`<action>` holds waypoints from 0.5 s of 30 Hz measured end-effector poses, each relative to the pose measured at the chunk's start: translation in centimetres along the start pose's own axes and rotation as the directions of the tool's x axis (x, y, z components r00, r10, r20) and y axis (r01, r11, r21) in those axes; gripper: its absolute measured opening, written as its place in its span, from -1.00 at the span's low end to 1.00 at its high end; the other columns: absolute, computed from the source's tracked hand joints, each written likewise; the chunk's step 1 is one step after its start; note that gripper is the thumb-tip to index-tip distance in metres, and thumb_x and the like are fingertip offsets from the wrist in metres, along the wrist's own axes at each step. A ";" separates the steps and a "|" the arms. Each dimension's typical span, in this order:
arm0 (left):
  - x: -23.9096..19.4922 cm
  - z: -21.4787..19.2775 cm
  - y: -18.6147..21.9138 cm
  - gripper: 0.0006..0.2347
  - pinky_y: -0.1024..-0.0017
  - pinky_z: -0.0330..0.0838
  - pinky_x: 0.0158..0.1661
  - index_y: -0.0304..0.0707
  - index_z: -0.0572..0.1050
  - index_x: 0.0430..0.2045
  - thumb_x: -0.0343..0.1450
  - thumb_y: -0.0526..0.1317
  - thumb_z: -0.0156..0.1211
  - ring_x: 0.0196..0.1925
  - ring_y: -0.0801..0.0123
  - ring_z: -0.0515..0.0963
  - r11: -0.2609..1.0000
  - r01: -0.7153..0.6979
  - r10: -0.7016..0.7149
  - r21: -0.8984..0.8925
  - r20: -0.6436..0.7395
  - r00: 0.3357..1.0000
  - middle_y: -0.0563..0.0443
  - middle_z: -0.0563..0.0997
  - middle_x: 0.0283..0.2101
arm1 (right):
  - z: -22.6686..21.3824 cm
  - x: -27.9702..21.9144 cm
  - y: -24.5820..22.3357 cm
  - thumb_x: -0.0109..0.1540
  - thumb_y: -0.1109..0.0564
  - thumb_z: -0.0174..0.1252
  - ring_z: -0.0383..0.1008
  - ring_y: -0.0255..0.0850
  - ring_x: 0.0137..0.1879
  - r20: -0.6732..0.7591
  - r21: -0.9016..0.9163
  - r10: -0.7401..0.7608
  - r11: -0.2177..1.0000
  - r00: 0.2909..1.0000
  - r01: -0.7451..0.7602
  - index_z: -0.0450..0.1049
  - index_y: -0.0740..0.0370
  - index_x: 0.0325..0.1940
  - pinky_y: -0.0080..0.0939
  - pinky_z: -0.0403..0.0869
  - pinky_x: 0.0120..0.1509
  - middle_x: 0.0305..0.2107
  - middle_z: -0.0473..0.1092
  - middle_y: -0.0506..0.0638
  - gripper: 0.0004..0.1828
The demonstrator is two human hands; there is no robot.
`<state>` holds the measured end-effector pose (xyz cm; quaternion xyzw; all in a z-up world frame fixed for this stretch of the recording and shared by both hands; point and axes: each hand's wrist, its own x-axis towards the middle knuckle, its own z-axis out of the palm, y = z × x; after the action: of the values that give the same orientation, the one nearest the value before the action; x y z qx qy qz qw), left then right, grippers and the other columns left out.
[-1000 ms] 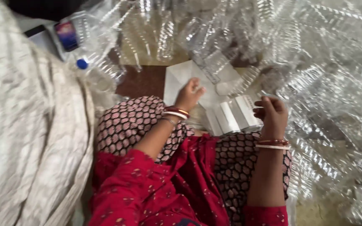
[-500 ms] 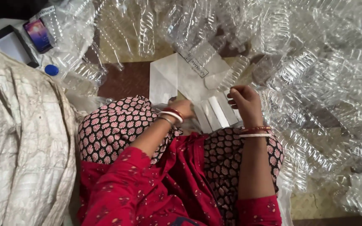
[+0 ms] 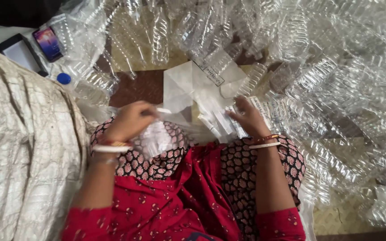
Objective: The person labels clear plastic bottles by hand. The person picks up a clear bottle, applies a small white label to the side, and then places the labeled bottle aside. The person repeats this process for several bottles while sitting on the floor surrounded by a large quantity of empty plastic bottles.
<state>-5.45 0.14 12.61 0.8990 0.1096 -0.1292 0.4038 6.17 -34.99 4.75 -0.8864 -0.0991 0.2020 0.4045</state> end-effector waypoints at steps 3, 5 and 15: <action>-5.1 -3.2 -0.7 -0.80 0.10 0.21 0.29 -0.08 0.67 -0.24 0.33 -0.11 0.30 -0.06 0.16 0.62 0.885 0.103 -0.038 0.454 -0.151 0.988 -0.09 0.67 -0.15 | 2.9 -1.2 -2.1 0.08 -0.12 0.38 0.30 0.01 0.37 0.259 -0.010 0.009 1.000 0.966 -0.007 0.21 0.07 0.47 0.03 0.35 0.38 0.30 0.28 0.14 -0.08; -8.7 -3.8 -0.8 -0.76 -0.11 -0.04 0.37 -0.05 0.64 -0.13 0.34 -0.20 0.22 0.06 0.08 0.57 0.776 0.266 -0.034 0.572 -0.383 0.923 -0.07 0.66 -0.04 | 6.0 -2.4 -3.7 0.03 -0.13 0.38 0.48 0.01 0.24 0.369 0.028 0.010 0.999 0.929 -0.021 0.19 0.09 0.44 0.01 0.52 0.31 0.22 0.35 0.15 -0.05; -0.4 7.4 0.9 -0.43 -0.26 0.11 0.15 -0.46 0.48 -0.01 0.21 -0.01 0.42 0.13 -0.21 0.51 0.778 -0.187 0.423 0.599 -0.280 0.862 -0.31 0.60 -0.07 | 13.5 -4.7 -4.1 -0.01 -0.20 0.45 0.28 0.18 0.33 0.368 -0.211 -0.386 0.851 0.846 0.480 0.17 0.14 0.43 0.09 0.29 0.36 0.25 0.25 0.19 0.03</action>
<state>-6.61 -6.06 8.68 0.9888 -0.0031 0.0998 0.1112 -4.03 -24.73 1.16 -0.8471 -0.3904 0.2246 0.2819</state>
